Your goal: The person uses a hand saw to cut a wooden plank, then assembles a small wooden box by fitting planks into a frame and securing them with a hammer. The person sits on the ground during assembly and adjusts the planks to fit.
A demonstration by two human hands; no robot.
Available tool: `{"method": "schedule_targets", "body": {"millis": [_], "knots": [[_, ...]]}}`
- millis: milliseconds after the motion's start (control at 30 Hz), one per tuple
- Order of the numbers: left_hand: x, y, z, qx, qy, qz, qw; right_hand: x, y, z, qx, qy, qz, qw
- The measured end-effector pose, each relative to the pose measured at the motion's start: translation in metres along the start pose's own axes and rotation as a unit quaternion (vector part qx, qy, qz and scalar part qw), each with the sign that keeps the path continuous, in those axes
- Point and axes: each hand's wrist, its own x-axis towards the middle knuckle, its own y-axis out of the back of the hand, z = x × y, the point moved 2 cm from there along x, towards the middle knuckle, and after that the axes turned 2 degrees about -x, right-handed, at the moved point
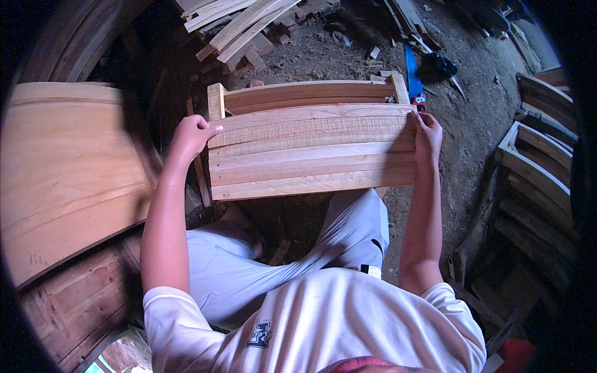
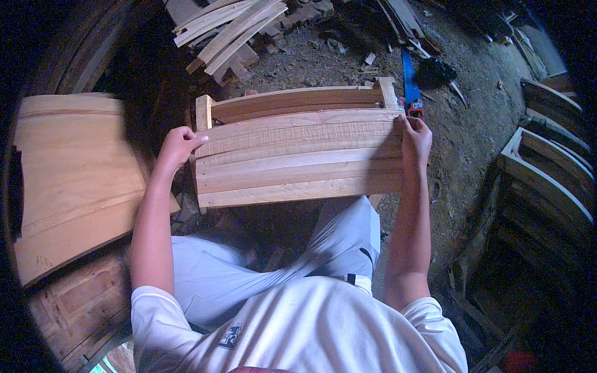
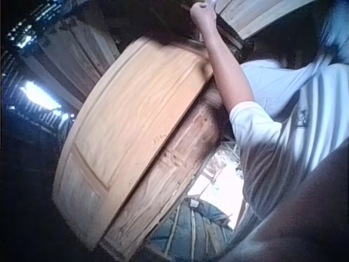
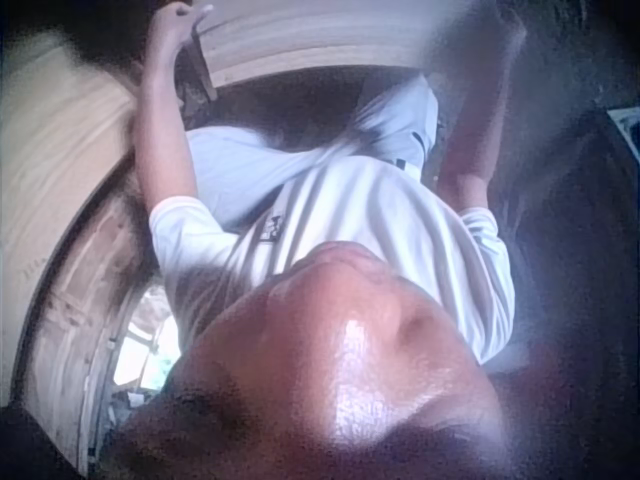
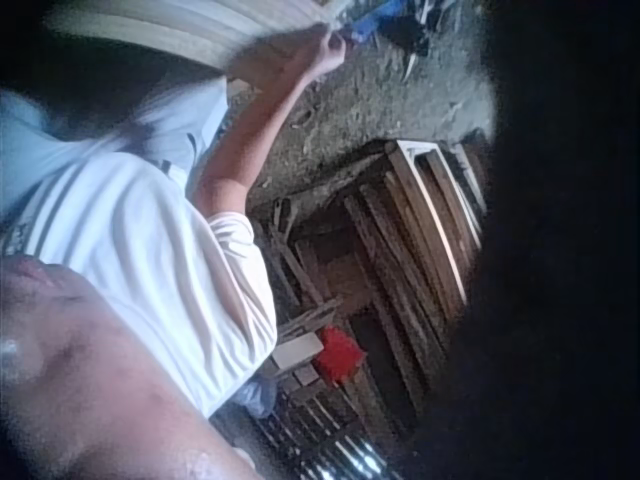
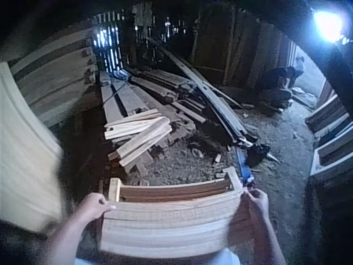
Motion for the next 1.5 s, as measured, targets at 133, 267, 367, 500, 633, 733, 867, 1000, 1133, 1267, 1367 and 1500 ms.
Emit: {"method": "schedule_targets", "body": {"millis": [133,267,367,500,633,733,867,1000,1133,1267,1367,1500], "knots": [[0.002,-0.001,-0.003,-0.005,-0.003,-0.002,1.0,0.007,0.002,0.007,-0.02,0.005,-0.002,1.0],[0.001,0.001,-0.001,0.003,-0.009,-0.003,1.0,0.002,0.0,0.001,-0.012,-0.001,-0.002,1.0],[0.001,0.001,-0.001,0.005,-0.004,-0.006,1.0,0.002,0.0,0.001,-0.004,0.004,-0.003,1.0],[-0.003,0.006,0.004,0.057,0.008,-0.005,0.998,0.0,0.0,-0.002,0.011,0.022,0.005,1.0],[-0.008,0.02,0.024,0.072,0.026,-0.015,0.997,-0.007,0.002,-0.004,-0.035,0.095,0.086,0.991],[-0.024,0.034,0.048,0.033,-0.012,0.15,0.988,-0.02,0.003,-0.032,0.003,0.159,0.114,0.981],[-0.03,0.061,0.058,-0.133,-0.126,0.287,0.94,-0.034,0.022,-0.104,-0.042,0.222,0.146,0.963],[-0.034,0.072,0.069,-0.306,-0.179,0.35,0.867,-0.044,0.033,-0.137,0.001,0.248,0.135,0.959],[-0.032,0.076,0.067,-0.345,-0.2,0.37,0.839,-0.05,0.032,-0.146,-0.014,0.26,0.134,0.956],[-0.024,0.075,0.055,-0.27,-0.216,0.378,0.859,-0.043,0.023,-0.137,0.02,0.229,0.116,0.966],[-0.009,0.07,0.031,-0.133,-0.197,0.351,0.906,-0.028,0.007,-0.131,0.016,0.216,0.097,0.971],[0.011,0.03,0.004,-0.049,-0.137,0.244,0.959,0.03,-0.011,-0.077,-0.172,0.183,0.008,0.968]]}}
